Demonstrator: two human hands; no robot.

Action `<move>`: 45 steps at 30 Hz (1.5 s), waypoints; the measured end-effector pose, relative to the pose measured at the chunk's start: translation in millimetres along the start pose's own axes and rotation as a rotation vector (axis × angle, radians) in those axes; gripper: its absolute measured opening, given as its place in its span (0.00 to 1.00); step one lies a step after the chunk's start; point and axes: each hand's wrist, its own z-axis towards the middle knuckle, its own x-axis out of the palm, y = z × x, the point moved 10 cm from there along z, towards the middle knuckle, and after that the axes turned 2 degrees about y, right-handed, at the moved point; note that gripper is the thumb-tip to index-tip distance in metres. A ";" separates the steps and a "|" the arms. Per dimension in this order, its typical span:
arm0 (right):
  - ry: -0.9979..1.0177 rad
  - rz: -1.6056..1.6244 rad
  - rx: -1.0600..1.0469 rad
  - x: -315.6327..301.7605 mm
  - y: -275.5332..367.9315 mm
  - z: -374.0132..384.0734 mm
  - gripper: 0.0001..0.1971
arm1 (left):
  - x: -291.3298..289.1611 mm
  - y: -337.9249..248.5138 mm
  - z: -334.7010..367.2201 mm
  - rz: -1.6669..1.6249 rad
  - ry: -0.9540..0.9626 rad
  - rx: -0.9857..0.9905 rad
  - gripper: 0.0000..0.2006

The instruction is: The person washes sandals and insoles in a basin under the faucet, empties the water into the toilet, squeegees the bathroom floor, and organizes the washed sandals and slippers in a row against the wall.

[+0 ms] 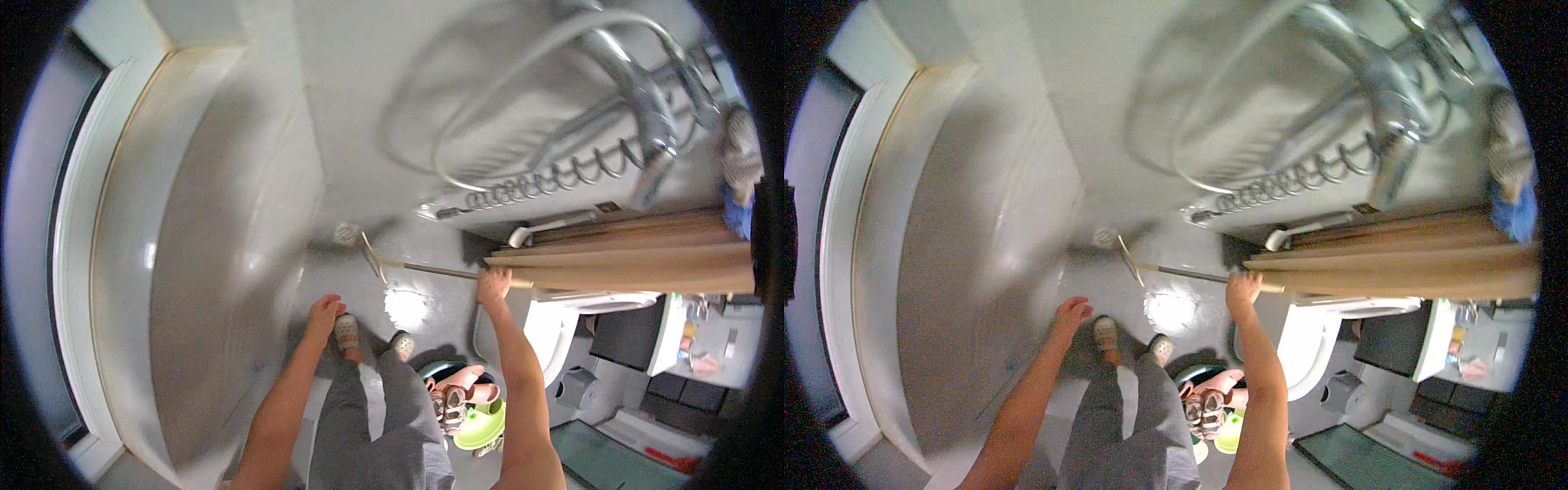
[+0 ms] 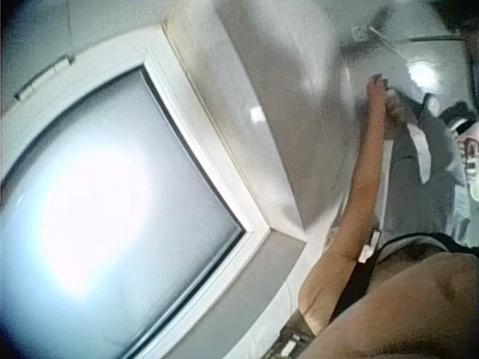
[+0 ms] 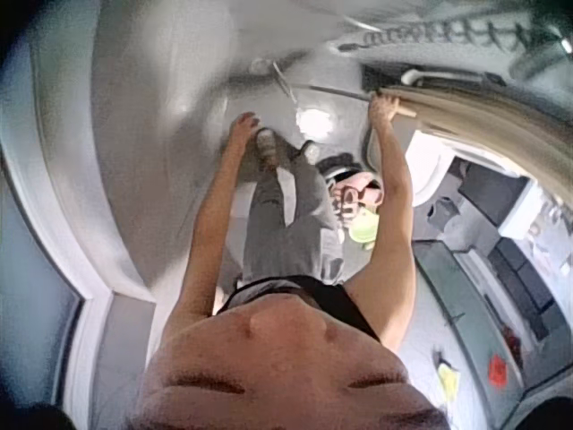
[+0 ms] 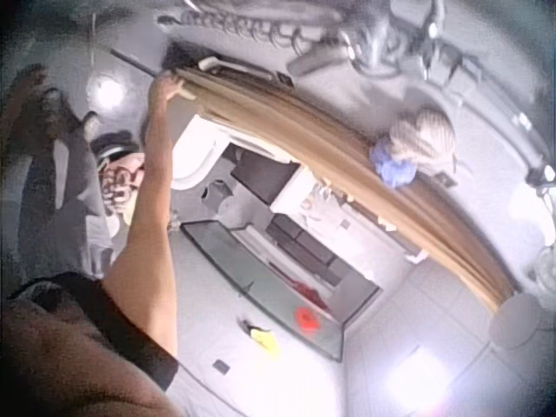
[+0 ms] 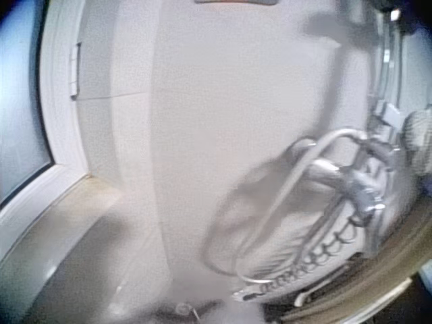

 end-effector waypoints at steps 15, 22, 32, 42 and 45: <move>-0.047 -0.215 -0.018 33.8 -154.7 98.7 0.12 | 168.1 85.7 21.4 0.145 0.232 0.043 0.11; -0.115 -0.265 -0.185 -38.7 -174.8 73.9 0.12 | 201.6 56.9 -0.4 0.324 0.126 -0.027 0.10; -0.069 -0.182 -0.321 -64.9 -188.0 83.3 0.13 | 271.8 -12.0 -1.4 0.410 0.167 0.163 0.09; -0.057 -0.168 -0.369 -58.4 -179.9 80.2 0.12 | 333.1 -42.5 -5.6 0.254 0.262 0.214 0.10; -0.084 -0.164 -0.355 -56.2 -184.2 80.9 0.12 | 335.0 -38.9 -8.8 0.333 0.232 0.169 0.10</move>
